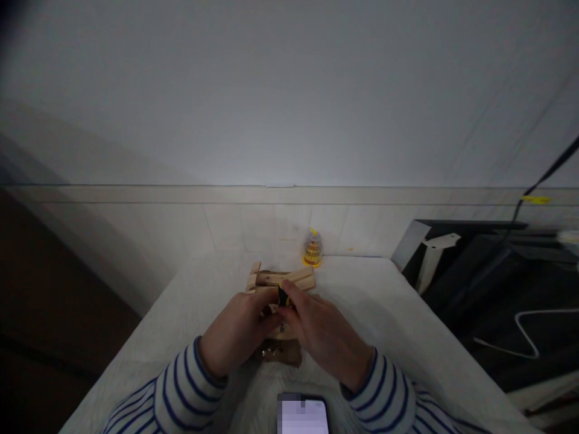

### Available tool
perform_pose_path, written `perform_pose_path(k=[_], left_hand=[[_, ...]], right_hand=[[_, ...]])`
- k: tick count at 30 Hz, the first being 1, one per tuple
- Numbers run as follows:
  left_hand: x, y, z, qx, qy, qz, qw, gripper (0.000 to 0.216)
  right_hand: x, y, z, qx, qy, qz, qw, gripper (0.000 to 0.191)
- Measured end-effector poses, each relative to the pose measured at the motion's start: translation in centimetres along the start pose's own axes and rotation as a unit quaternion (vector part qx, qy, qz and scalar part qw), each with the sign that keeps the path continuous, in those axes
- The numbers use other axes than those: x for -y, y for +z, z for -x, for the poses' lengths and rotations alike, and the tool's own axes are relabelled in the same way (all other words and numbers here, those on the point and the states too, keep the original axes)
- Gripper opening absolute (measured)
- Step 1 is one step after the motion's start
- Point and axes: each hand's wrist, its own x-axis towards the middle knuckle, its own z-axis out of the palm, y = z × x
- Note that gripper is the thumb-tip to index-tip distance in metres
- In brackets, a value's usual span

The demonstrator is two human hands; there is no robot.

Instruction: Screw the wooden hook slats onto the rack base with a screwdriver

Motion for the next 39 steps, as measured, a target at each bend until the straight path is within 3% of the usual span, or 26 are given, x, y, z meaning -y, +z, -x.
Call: perform_pose_path(k=[14, 18, 20, 23, 28, 31, 39], left_hand=[[0.1, -0.2, 0.1, 0.004, 0.016, 0.000, 1.000, 0.017], [-0.2, -0.8, 1.8, 0.004, -0.007, -0.089, 0.996, 0.027], [-0.2, -1.1, 3.6, -0.023, 0.037, -0.153, 0.987, 0.015], [0.6, -1.3, 6.0, -0.104, 0.142, -0.196, 0.965, 0.018], [3.9, -0.6, 7.3, -0.214, 0.058, -0.157, 0.962, 0.017], [5.7, 0.5, 7.2, -0.219, 0.020, -0.109, 0.969, 0.025], [7.7, 2.4, 7.5, -0.200, 0.034, -0.101, 0.974, 0.031]], right_hand=[[-0.1, 0.2, 0.2, 0.006, 0.013, 0.008, 1.000, 0.033], [0.1, 0.2, 0.1, 0.014, 0.028, -0.011, 0.999, 0.032], [0.2, 0.1, 0.0, 0.018, 0.041, -0.011, 0.999, 0.030], [0.3, -0.1, -0.2, 0.015, 0.036, 0.001, 0.999, 0.029], [0.6, -0.5, -0.5, 0.016, 0.035, 0.027, 0.999, 0.022], [0.6, -0.5, -0.6, -0.006, 0.018, 0.038, 0.999, 0.021], [0.6, -0.7, -0.6, -0.006, 0.033, 0.026, 0.999, 0.014]])
